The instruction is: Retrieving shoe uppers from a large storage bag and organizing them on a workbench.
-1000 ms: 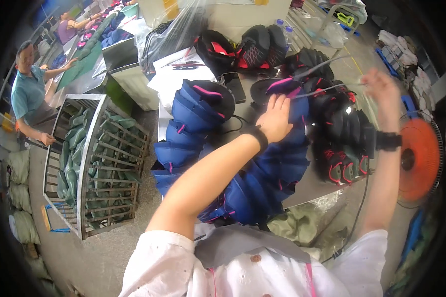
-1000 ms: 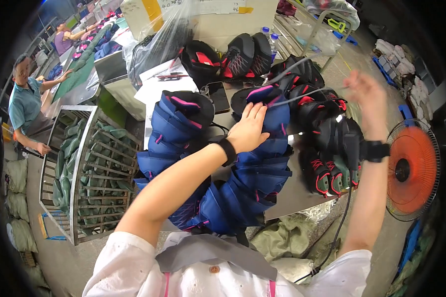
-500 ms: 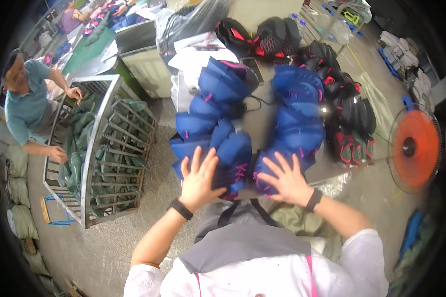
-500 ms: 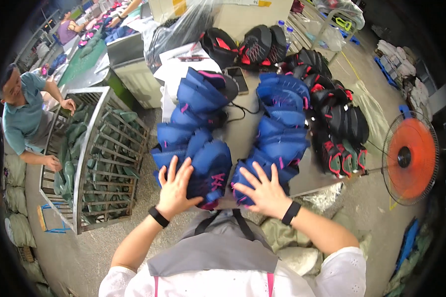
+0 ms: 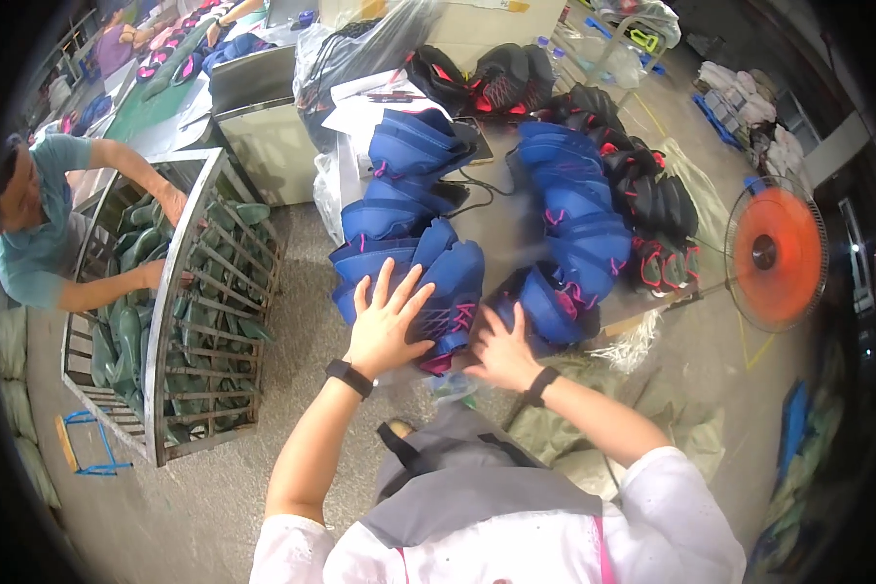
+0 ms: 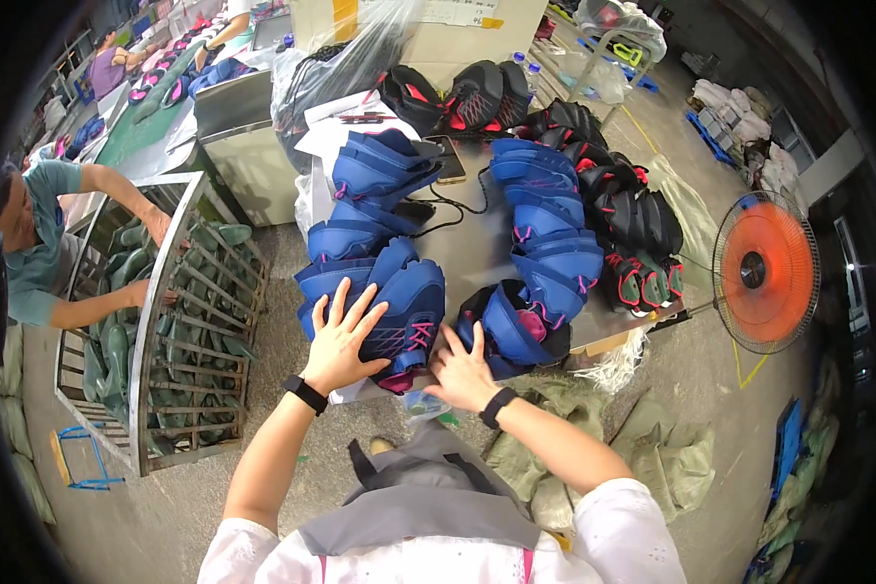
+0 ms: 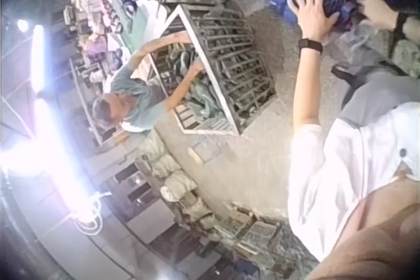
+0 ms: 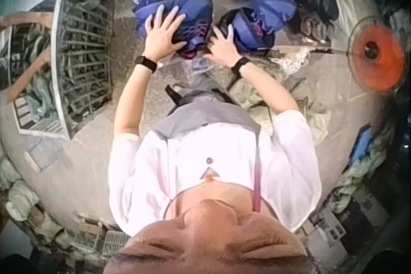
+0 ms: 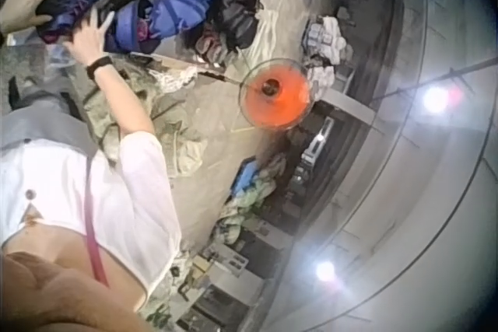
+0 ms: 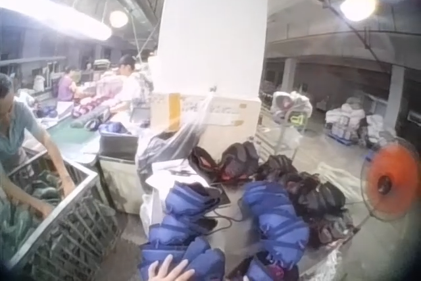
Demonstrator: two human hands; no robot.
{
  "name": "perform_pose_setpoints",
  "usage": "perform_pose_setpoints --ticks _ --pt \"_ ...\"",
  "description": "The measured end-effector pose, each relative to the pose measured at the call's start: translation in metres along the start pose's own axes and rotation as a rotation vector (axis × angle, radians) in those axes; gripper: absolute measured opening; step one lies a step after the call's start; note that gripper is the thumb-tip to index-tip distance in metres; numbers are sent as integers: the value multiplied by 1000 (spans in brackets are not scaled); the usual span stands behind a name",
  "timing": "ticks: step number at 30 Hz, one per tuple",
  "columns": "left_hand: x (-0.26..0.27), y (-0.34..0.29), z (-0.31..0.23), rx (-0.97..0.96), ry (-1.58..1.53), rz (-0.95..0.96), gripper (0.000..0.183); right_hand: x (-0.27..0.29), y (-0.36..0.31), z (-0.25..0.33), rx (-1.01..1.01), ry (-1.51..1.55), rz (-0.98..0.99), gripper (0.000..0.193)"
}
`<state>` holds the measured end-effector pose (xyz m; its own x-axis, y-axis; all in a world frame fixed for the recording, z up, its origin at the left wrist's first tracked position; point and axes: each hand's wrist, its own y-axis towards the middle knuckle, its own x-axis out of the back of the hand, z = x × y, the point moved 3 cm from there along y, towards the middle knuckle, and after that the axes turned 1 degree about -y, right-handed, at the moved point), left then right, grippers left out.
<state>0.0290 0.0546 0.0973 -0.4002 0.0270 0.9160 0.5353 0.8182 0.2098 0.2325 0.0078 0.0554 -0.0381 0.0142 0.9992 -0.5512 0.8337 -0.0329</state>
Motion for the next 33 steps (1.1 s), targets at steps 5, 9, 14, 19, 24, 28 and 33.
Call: perform_pose_setpoints --ticks 5,9,14,19,24,28,33 --pt "0 0 1 -17 37 57 87 -5 0 -47 -331 749 -587 17" --pt "2 -5 5 -53 70 56 88 21 31 -94 -946 1919 -602 44" --pt "2 -1 4 -40 37 67 85 50 65 -166 -1103 1822 -22 36" --pt "-9 -22 -4 371 -1 -304 125 79 124 -205 -497 303 54 85" --pt "-89 -66 2 771 -968 -646 140 145 263 -147 19 390 -325 83" --pt "-94 -52 10 631 -1424 -586 140 93 328 -121 108 381 130 76" --pt "-90 -52 37 575 -1584 -539 141 99 316 -109 -250 583 695 77"
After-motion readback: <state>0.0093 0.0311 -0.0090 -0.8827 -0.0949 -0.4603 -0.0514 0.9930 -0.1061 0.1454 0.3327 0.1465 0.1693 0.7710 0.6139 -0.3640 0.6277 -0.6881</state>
